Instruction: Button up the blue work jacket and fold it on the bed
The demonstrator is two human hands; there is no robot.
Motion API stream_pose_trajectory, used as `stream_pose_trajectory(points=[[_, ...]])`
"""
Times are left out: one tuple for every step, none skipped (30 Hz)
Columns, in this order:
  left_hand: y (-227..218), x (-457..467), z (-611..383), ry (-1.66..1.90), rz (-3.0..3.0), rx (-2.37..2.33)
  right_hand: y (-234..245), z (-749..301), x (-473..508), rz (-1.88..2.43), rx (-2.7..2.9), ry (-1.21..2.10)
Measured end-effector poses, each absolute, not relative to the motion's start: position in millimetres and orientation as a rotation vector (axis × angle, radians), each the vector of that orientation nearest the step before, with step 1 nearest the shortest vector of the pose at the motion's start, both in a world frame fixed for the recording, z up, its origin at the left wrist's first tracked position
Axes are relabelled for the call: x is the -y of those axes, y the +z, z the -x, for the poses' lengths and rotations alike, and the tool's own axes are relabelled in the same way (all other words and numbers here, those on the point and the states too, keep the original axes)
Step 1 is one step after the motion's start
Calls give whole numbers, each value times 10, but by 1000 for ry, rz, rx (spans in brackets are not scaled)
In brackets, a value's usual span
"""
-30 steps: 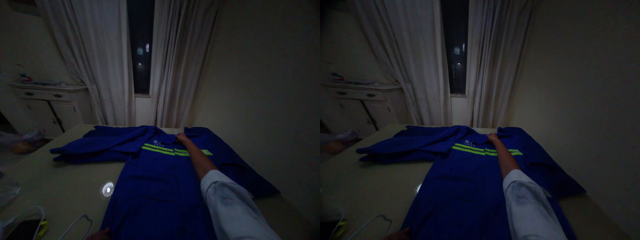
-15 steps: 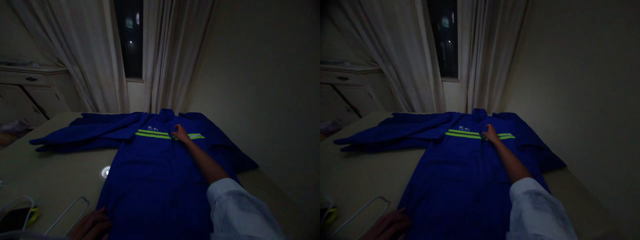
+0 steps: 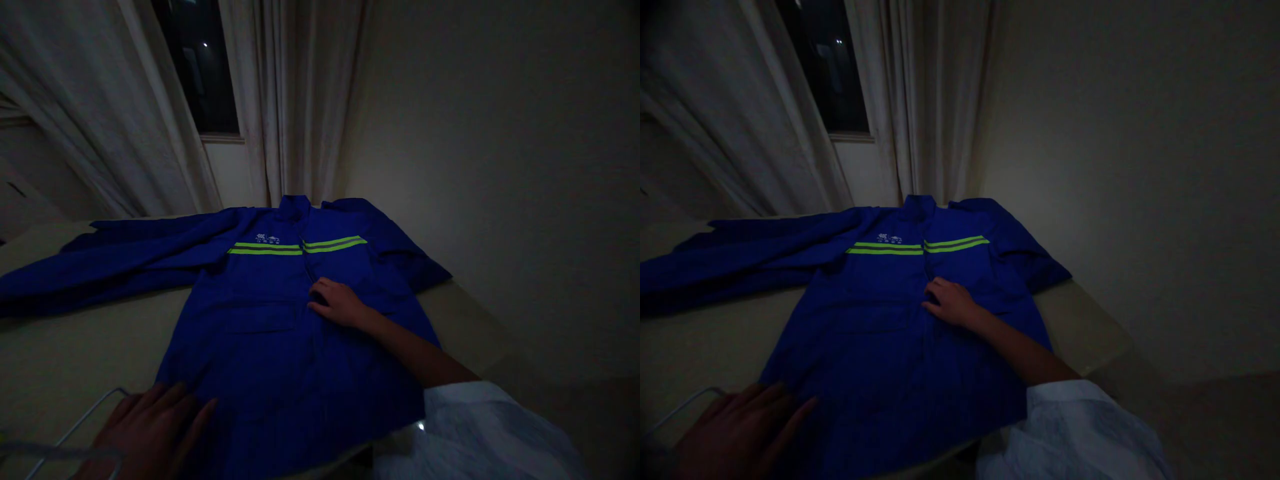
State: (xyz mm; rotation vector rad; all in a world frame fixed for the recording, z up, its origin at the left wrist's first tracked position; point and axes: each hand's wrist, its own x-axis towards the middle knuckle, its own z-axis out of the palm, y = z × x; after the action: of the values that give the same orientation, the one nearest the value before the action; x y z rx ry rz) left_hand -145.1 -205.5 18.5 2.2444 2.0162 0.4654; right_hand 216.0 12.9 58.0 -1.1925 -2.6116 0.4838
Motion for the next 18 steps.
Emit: stream_pose_trajectory(points=[[347, 1919, 1267, 356, -2300, -2000, 565, -2137, -148, 1252, 2570, 483], [508, 1771, 1062, 273, -2366, -1894, 538, -2108, -171, 1290, 2531, 493], [656, 1611, 849, 250, -2405, -1809, 501, -2077, -196, 1310, 2490, 517], [778, 1437, 641, 265, -2421, -1773, 456, -2049, -222, 1317, 2440, 552], [868, 1246, 450, 297, -2434, -1744, 407, -2027, -247, 1323, 2375, 593], [923, 1037, 283, 340, -2433, -1722, 356, -2013, -273, 1333, 2296, 634], [943, 811, 146, 383, -2410, -1715, 310, -2008, -297, 1348, 2211, 674], [931, 573, 39, 418, -2355, -1737, 271, -2012, -318, 1365, 2133, 712], [893, 329, -40, 436, -2269, -1790, 242, -2022, -334, 1378, 2075, 746], [836, 88, -96, 450, -2218, -1829, 224, -2036, -345, 1385, 2040, 773], [764, -138, -136, 467, -2178, -1860, 217, -2051, -348, 1384, 2027, 791], [684, -342, -166, 489, -2143, -1881, 217, -2066, -347, 1378, 2031, 797], [598, -516, -190, 517, -2120, -1885, 222, -2077, -341, 1376, 2046, 791], [511, -655, -211, 552, -2102, -1872, 227, -2084, -334, 1381, 2065, 774], [423, -760, -230, 593, -2091, -1845, 232, -2086, -328, 1391, 2087, 757], [337, -831, -246, 641, -2086, -1809, 233, -2082, -326, 1404, 2107, 742], [252, -875, -257, 693, -2085, -1769, 231, -2074, -329, 1417, 2120, 729], [172, -897, -262, 748, -2082, -1732, 227, -2062, -337, 1425, 2125, 716]])
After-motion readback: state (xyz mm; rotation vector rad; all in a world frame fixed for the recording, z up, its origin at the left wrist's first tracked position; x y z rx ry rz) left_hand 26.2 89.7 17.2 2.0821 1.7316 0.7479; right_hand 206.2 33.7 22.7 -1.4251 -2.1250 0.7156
